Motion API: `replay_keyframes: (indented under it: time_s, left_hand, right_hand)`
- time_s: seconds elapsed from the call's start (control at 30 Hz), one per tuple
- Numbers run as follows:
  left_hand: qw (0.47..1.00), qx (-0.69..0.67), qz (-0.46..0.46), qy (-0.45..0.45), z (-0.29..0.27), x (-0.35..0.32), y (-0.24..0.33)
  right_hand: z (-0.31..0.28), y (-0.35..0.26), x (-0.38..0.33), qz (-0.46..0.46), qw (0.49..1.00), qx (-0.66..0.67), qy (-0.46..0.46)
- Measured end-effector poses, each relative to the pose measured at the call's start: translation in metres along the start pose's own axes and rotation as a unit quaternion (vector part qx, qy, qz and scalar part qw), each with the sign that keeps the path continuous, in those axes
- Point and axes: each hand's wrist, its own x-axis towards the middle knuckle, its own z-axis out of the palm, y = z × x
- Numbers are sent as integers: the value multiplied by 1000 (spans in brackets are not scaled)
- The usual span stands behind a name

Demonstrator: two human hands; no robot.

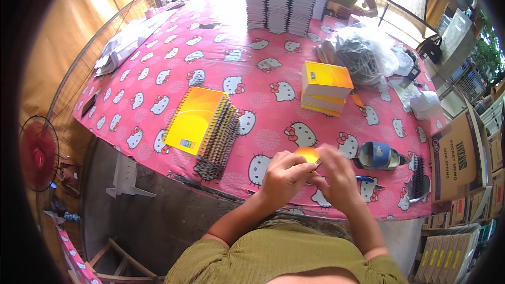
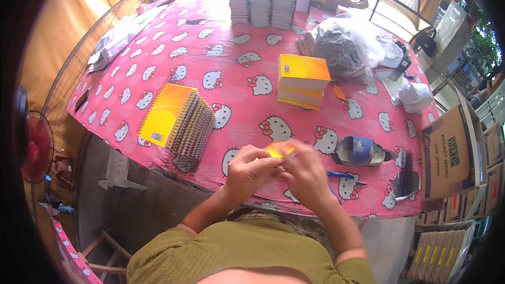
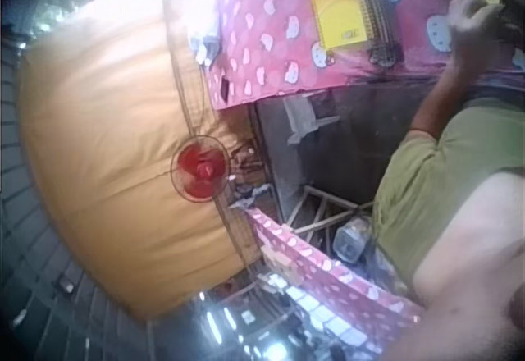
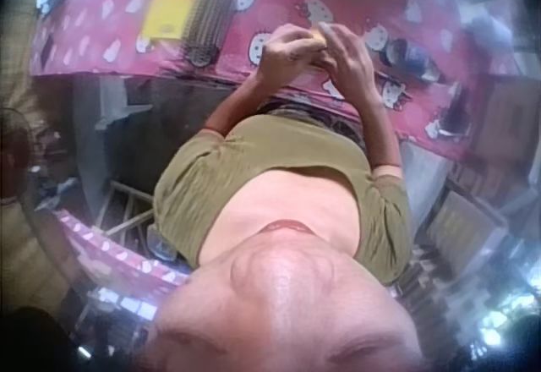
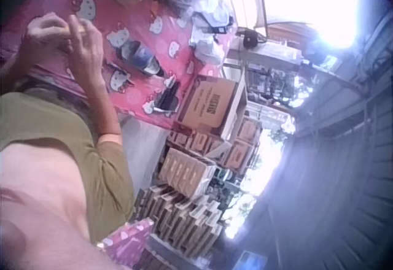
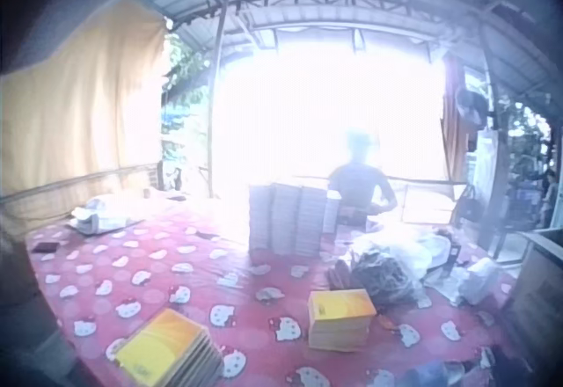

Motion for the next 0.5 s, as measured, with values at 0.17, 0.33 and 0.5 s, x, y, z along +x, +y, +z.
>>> replay_keyframes:
  time_s: [0.17,0.33,0.5]
  left_hand:
    - [938,67,4,339,-111,2,27]
    - [845,-92,-181,495,-160,-4,-70]
    - [877,-88,-161,445,-146,-6,-93]
  right_hand:
    - [3,-21,113,33,868,482,119]
    - [74,-47,199,138,814,559,74]
    - [134,-54,206,5,903,379,204]
